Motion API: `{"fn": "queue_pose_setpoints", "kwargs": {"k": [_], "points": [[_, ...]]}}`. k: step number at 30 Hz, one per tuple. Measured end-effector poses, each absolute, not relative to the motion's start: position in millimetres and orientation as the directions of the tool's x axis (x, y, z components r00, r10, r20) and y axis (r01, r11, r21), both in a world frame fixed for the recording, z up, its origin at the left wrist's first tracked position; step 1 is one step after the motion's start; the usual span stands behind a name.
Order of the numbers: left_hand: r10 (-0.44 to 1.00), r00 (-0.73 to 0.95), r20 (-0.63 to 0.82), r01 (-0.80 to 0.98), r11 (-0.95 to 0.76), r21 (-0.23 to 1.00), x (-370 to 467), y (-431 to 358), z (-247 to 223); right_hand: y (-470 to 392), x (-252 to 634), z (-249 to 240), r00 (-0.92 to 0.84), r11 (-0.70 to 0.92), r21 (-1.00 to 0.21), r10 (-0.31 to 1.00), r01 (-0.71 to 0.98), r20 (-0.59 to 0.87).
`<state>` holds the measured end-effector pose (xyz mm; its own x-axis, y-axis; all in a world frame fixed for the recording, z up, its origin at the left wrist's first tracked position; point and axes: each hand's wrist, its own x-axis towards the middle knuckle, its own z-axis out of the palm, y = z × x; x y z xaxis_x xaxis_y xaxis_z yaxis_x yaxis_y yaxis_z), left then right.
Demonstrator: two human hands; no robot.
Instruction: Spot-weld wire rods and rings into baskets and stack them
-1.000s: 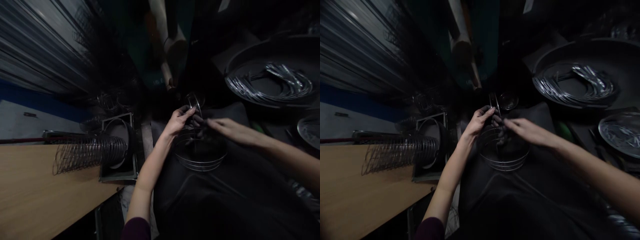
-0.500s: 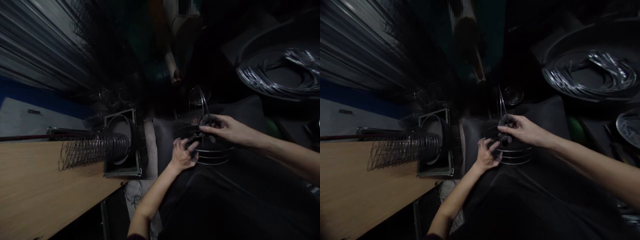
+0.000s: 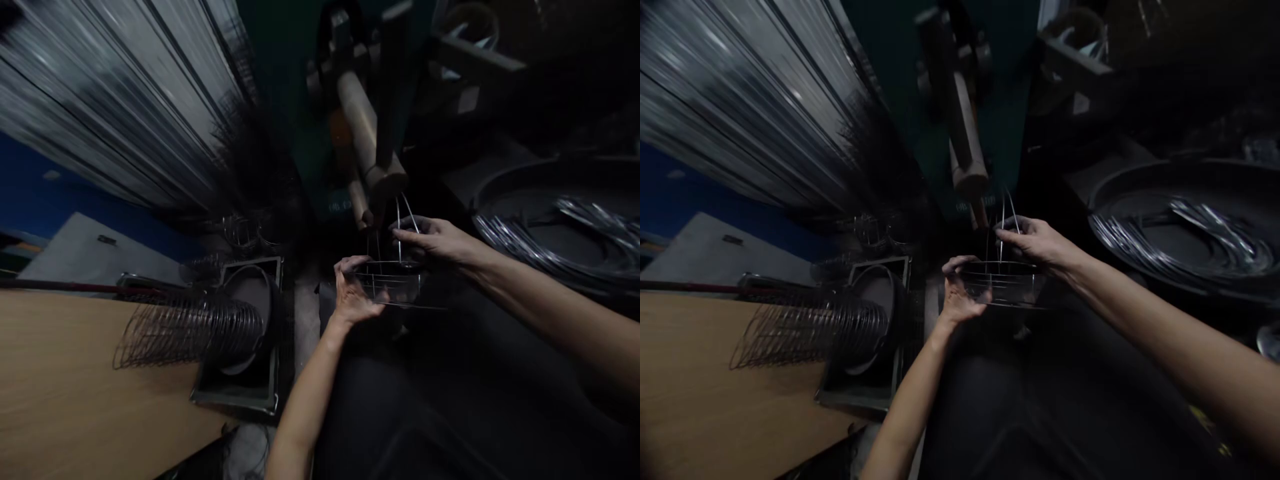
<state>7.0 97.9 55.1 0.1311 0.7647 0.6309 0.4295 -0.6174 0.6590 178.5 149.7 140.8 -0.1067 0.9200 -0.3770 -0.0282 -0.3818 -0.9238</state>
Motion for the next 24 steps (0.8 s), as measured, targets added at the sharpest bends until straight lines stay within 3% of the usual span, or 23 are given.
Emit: {"fn": "queue_pose_setpoints", "kwargs": {"k": [6,15,24], "points": [[0.747,0.138,0.65,0.452,-0.632,0.63,3,127,66,176,175,148,-0.107,-0.25,-0.968,0.962,0.038,-0.252],[0.806,0.104,0.583,0.416,-0.567,0.711,-3,144,71,191,157,164,0.024,-0.401,-0.915,0.915,-0.047,-0.402],[0.836,0.11,0.537,0.385,-0.534,0.752,-8,158,83,200,155,164,-0.05,-0.359,-0.914,0.933,-0.188,-0.357]]}}
